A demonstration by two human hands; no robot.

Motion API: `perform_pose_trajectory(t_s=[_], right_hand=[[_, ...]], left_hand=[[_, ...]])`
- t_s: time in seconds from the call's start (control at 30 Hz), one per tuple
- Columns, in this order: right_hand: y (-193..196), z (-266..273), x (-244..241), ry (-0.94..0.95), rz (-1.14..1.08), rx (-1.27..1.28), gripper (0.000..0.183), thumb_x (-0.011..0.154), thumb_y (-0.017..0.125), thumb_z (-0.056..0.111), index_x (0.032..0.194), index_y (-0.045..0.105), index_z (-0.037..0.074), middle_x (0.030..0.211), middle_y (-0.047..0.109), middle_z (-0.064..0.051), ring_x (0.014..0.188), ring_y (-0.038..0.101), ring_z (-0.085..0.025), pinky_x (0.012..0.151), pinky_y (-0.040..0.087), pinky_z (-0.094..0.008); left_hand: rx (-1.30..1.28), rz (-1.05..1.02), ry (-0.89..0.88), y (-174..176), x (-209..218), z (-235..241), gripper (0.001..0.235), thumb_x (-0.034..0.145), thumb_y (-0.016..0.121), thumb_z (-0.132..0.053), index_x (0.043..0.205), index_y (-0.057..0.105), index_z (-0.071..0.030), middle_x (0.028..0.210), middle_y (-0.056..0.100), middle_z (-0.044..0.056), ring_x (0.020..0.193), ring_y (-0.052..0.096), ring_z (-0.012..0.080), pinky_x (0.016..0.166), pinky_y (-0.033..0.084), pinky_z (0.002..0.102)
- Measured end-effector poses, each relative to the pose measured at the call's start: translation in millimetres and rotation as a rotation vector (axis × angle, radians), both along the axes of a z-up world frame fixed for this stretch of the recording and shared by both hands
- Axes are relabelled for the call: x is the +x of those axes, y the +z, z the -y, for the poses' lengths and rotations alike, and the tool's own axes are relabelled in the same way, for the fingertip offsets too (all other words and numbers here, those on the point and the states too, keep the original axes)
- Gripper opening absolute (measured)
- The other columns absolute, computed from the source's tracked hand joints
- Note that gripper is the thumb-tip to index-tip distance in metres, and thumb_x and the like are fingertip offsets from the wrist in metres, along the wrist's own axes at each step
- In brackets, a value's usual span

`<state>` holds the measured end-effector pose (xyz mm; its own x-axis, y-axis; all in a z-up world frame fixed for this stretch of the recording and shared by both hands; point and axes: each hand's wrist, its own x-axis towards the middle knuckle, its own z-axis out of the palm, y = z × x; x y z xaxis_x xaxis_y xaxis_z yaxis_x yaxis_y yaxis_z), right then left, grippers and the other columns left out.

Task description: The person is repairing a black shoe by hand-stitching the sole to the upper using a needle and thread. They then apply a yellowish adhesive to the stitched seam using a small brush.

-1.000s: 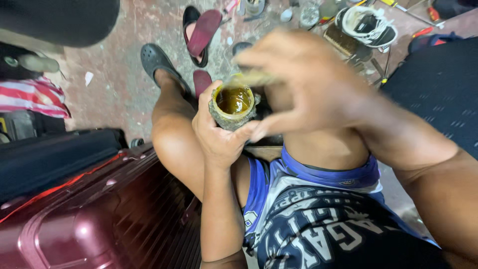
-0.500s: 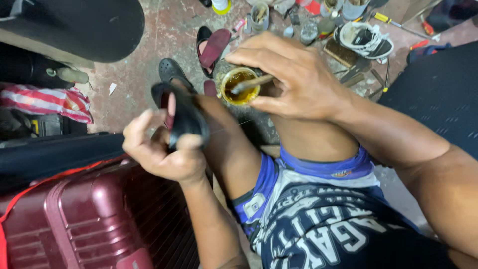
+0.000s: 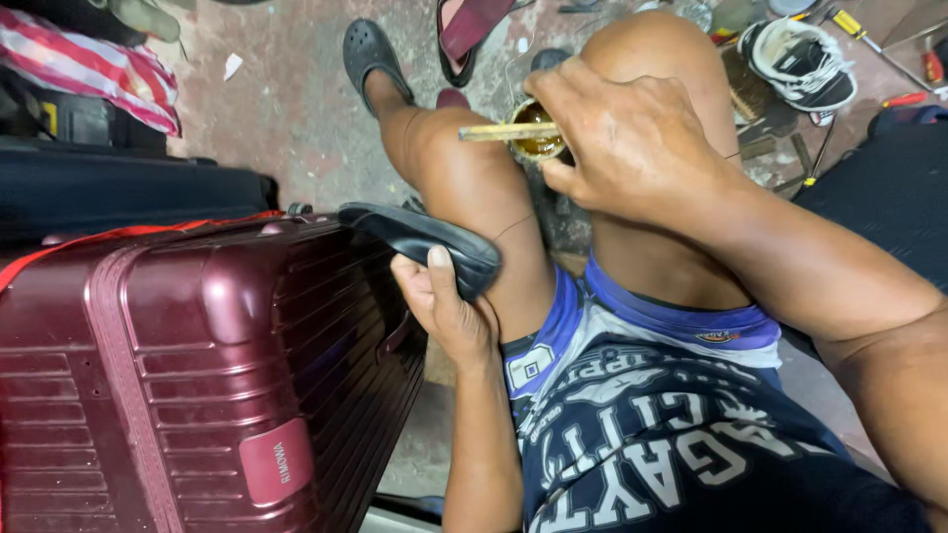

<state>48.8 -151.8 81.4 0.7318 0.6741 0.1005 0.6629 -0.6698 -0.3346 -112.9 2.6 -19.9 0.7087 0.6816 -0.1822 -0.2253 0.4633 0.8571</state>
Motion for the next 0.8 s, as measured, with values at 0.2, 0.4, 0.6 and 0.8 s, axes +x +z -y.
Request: perform_pose_trajectory(t_s=[0.2, 0.4, 0.6, 0.8], right_hand=[[5.1, -14.3, -10.3, 0.064, 0.044, -0.033, 0.048, 0.087, 0.077, 0.027, 0.127, 0.063, 0.004, 0.102, 0.067, -0.011, 0.073, 0.069, -0.033, 0.060, 0.054, -0.044], [9.9, -26.2, -7.1, 0.110, 0.024, -0.088, 0.057, 0.081, 0.077, 0.027, 0.131, 0.062, 0.003, 0.109, 0.068, -0.013, 0.075, 0.070, -0.033, 0.057, 0.054, -0.044], [18.2, -9.7, 5.2, 0.168, -0.193, 0.382, 0.027, 0.108, 0.061, 0.023, 0.122, 0.053, 0.001, 0.114, 0.058, -0.014, 0.099, 0.064, -0.028, 0.084, 0.053, -0.037], [9.5, 11.7, -4.4, -0.287, -0.641, 0.746, 0.019, 0.107, 0.054, 0.022, 0.110, 0.060, 0.005, 0.089, 0.060, -0.007, 0.075, 0.058, -0.014, 0.072, 0.048, -0.026]], left_hand=[[-0.028, -0.162, -0.232, 24.7, -4.9, -27.9, 0.022, 0.105, 0.056, -0.014, 0.119, 0.061, 0.001, 0.108, 0.066, 0.006, 0.097, 0.061, 0.0115, 0.091, 0.051, 0.029], [0.518, -0.454, -0.329, 50.6, -5.8, -34.9, 0.013, 0.101, 0.062, -0.012, 0.105, 0.065, 0.000, 0.091, 0.062, 0.002, 0.080, 0.053, 0.0097, 0.073, 0.047, 0.028], [0.773, -0.391, -0.362, 74.4, 10.4, -32.8, 0.011, 0.098, 0.065, -0.010, 0.100, 0.064, 0.000, 0.088, 0.061, 0.009, 0.076, 0.057, 0.0161, 0.071, 0.049, 0.031], [0.805, -0.506, -0.427, 85.5, 22.0, -32.5, 0.013, 0.090, 0.067, -0.008, 0.099, 0.066, 0.001, 0.088, 0.062, 0.011, 0.066, 0.058, 0.0212, 0.063, 0.049, 0.033]])
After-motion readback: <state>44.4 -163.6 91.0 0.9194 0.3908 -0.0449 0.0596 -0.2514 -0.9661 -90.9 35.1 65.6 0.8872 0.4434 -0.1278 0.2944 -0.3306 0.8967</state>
